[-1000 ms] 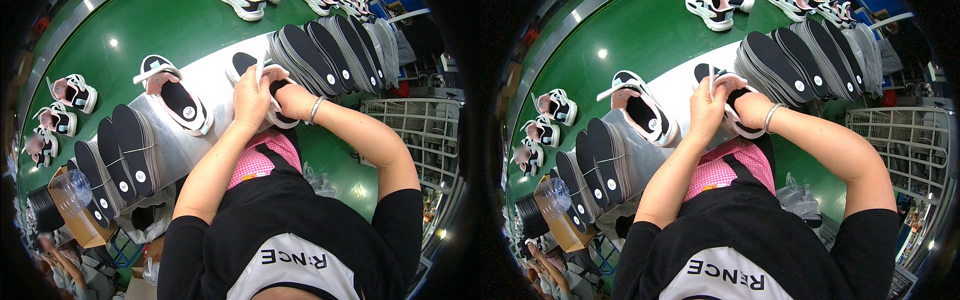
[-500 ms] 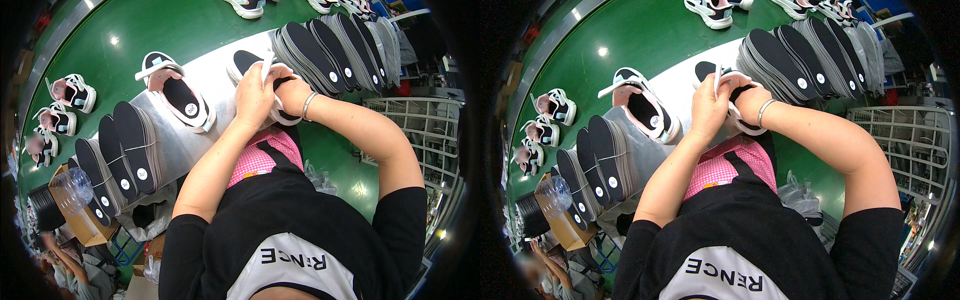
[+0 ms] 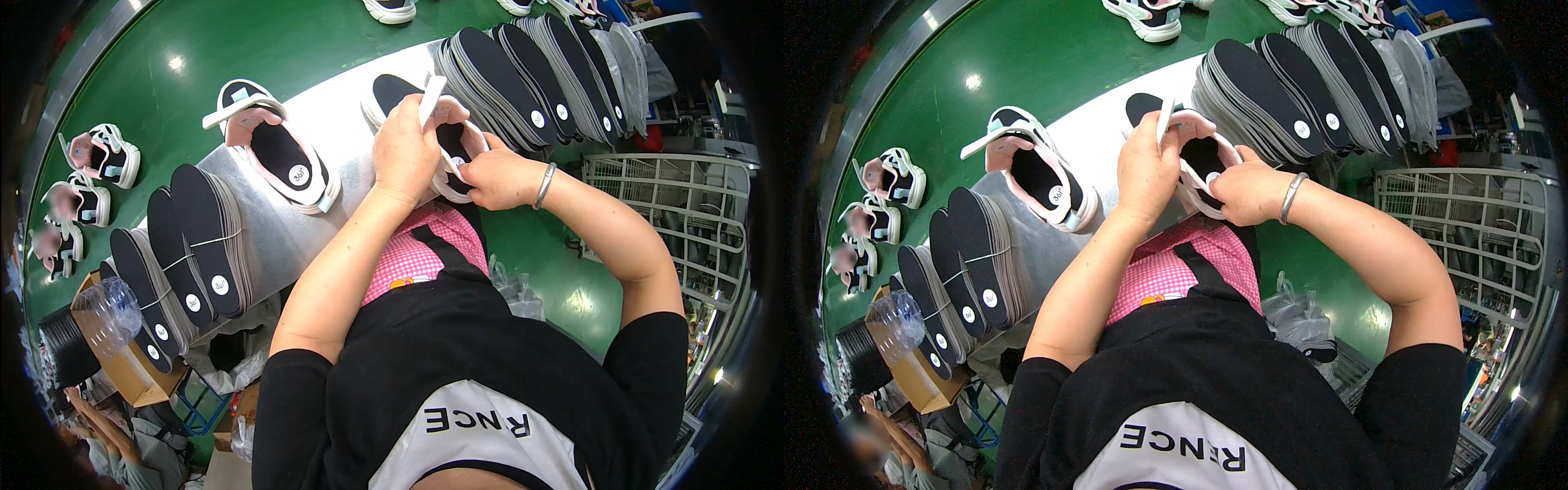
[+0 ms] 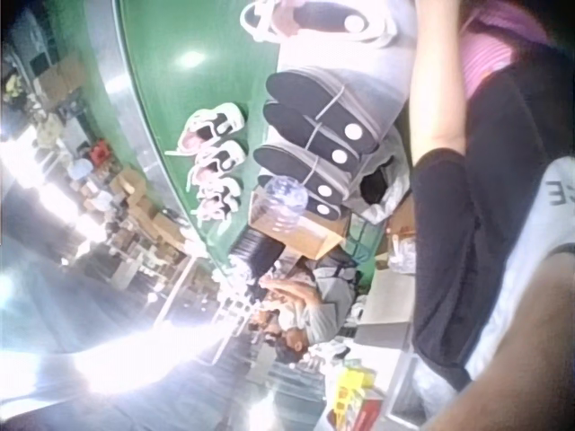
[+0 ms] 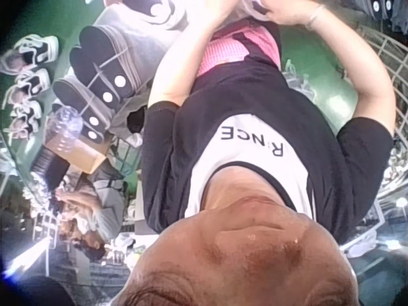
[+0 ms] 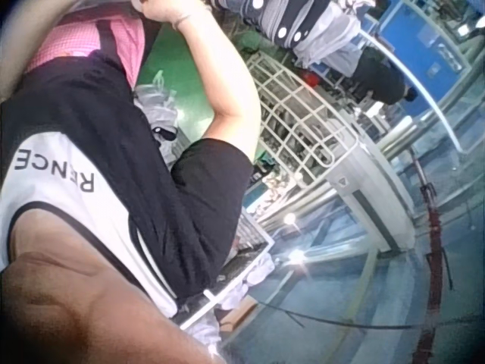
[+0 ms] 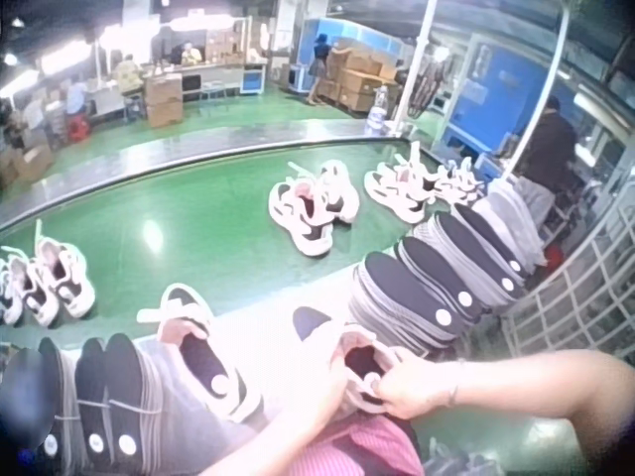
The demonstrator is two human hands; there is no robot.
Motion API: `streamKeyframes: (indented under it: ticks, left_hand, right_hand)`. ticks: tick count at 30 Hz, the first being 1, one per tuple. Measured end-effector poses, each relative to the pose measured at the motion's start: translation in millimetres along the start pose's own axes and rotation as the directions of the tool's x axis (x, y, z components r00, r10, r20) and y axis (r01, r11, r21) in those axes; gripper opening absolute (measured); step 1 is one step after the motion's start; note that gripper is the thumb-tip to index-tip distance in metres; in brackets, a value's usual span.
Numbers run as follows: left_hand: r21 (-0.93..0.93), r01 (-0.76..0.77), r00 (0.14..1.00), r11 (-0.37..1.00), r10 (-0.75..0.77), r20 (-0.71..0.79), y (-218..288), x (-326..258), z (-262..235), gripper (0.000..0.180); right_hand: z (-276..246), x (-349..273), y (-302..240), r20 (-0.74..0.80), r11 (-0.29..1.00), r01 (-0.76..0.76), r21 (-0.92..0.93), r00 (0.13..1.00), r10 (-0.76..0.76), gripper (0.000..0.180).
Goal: The person takes shoes from a conveyor belt, inserts foam insoles into the interior of each shoe by hand, and places the completed shoes back onto the belt.
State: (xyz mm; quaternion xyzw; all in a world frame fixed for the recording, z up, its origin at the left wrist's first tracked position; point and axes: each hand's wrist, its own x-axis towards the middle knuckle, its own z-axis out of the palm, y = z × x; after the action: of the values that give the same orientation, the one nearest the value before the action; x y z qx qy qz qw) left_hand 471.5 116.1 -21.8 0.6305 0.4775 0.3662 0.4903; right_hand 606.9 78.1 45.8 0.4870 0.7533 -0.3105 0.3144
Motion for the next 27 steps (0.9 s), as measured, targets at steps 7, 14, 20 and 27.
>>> streamKeyframes:
  ticks: [7,14,20,27]
  left_hand:
    - [-0.240,-0.014,0.997,0.971,-0.003,-0.072,-8,-24,-7,0.021]
    - [-0.190,-0.066,0.992,0.980,0.045,-0.115,-33,-46,-14,0.027]
    - [-0.069,-0.169,0.979,0.983,0.160,-0.123,-30,-36,-11,0.013]
    - [-0.037,-0.124,0.992,0.992,0.124,-0.025,0,-18,1,0.037]
  right_hand:
    - [-11,-26,-15,-0.220,0.950,0.120,0.287,0.974,-0.057,0.025]
    - [-28,-69,2,-0.601,0.785,0.188,0.591,0.752,0.272,0.021]
    - [-21,-67,1,-0.565,0.869,0.094,0.485,0.792,0.230,0.016]
    - [-6,-14,-17,-0.362,0.846,0.034,0.531,0.912,0.190,0.011]
